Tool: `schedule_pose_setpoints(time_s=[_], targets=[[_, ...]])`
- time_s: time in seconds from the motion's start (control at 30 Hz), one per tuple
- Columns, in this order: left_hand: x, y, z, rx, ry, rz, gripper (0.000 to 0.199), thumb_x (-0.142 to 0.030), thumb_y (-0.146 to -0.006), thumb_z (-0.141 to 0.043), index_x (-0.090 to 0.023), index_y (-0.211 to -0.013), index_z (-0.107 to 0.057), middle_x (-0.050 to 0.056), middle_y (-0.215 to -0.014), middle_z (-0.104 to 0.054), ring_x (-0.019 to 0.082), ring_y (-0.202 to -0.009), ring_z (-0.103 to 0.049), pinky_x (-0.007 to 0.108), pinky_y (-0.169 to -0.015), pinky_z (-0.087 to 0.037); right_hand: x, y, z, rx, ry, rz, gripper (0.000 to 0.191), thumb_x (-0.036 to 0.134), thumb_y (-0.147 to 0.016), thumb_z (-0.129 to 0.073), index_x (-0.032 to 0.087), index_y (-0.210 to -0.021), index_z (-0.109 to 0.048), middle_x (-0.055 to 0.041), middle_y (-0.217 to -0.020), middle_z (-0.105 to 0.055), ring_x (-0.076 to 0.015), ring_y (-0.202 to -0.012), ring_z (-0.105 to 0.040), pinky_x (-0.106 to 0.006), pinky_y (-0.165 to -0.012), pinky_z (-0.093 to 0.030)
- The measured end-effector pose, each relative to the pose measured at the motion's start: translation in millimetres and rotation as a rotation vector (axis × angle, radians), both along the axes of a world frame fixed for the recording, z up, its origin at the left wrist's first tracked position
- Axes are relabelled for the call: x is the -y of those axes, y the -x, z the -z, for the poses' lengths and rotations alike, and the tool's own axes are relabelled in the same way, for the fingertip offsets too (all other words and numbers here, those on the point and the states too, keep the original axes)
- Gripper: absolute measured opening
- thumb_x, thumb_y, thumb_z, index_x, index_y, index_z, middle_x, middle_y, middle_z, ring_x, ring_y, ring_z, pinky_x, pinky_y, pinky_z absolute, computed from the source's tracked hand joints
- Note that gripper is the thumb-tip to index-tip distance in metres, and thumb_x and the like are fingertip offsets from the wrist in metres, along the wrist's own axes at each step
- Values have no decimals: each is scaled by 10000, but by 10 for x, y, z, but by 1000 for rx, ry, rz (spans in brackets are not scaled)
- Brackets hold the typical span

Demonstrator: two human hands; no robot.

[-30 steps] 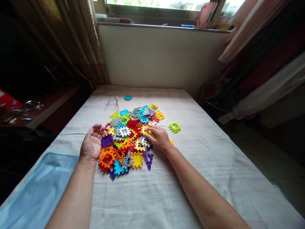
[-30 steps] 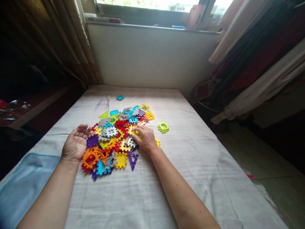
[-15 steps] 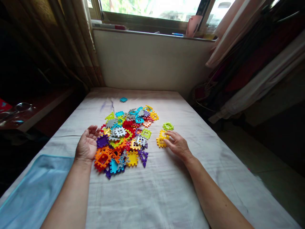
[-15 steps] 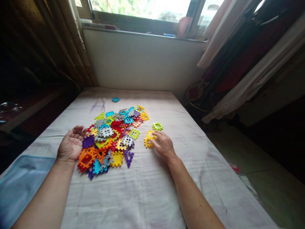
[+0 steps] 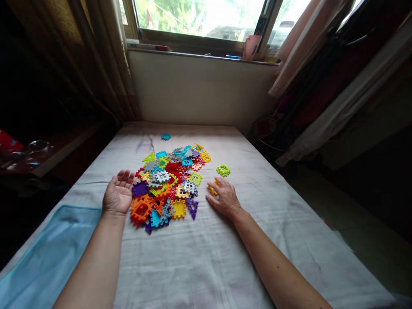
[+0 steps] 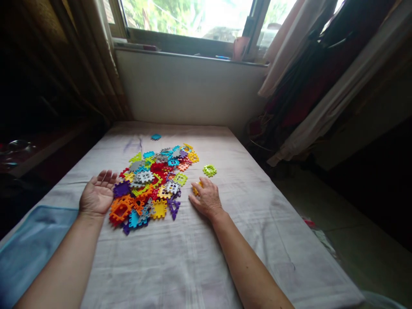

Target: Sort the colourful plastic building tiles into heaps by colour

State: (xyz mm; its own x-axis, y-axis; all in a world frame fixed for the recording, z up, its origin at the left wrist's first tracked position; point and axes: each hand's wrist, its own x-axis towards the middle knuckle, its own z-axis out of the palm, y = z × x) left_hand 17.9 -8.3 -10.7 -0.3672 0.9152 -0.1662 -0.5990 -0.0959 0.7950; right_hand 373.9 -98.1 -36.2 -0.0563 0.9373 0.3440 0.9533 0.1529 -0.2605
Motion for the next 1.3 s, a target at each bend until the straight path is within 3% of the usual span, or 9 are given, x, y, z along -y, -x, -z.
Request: schedule_pose_setpoints(time_s=[0.1, 0.27, 0.5, 0.63, 0.8, 1.03, 1.3], targets=[[39, 5, -17, 35, 14, -5, 170, -281, -871, -531, -216, -847, -687, 42, -948, -746, 153, -965, -703, 312, -969, -528, -5, 5, 12, 9, 6, 21, 312, 296, -857, -622, 261, -1155, -704, -125, -1360, -595, -282, -1279, -509, -454, -1022, -412], [117, 1, -8, 73, 23, -40, 151, -262, -858, -536, -234, -854, -684, 23, -940, -747, 145, -984, -696, 319, -987, -513, 74, -80, 69, -5, -61, 124, 291, 241, -870, -572, 254, -1128, -707, -116, -1310, -624, -271, -1228, -533, -436, -999, -420], [289, 18, 30, 27, -1, -29, 107, -282, -822, -590, -238, -859, -681, 23, -949, -740, 149, -1010, -687, 335, -1015, -487, 162, -35, 69, 5, -126, 234, 275, 229, -871, -550, 224, -1093, -713, -156, -1334, -602, -335, -1274, -478, -535, -1043, -350], [450, -2, 7, 80, 24, -39, 125, -239, -823, -576, -230, -859, -695, 24, -955, -743, 143, -1021, -681, 333, -1025, -483, 162, 211, -23, -37, -205, 85, 290, 228, -870, -557, 252, -1109, -719, -116, -1387, -572, -323, -1347, -416, -534, -1093, -303], [613, -20, 3, 73, 34, -6, 139, -228, -829, -565, -230, -851, -702, 23, -944, -743, 140, -1006, -684, 334, -1041, -477, 122, 681, -151, -12, -167, -147, 201, 276, -895, -583, 295, -1008, -749, -74, -1395, -576, -303, -1361, -411, -509, -1107, -305], [621, 2, 35, 64, 32, 32, 131, -265, -817, -597, -223, -874, -707, 41, -1004, -745, 163, -1038, -681, 354, -1037, -486, 40, 875, -202, -13, -44, -129, 169, 296, -893, -600, 267, -973, -746, -93, -1424, -548, -326, -1392, -381, -537, -1098, -315], [622, -38, -29, 78, 62, 33, 167, -247, -846, -555, -206, -880, -713, 51, -1001, -742, 160, -1018, -683, 346, -1027, -493, -11, 904, -109, -102, -77, -87, 141, 350, -859, -656, 237, -890, -735, -104, -1362, -605, -345, -1359, -413, -544, -1081, -336]])
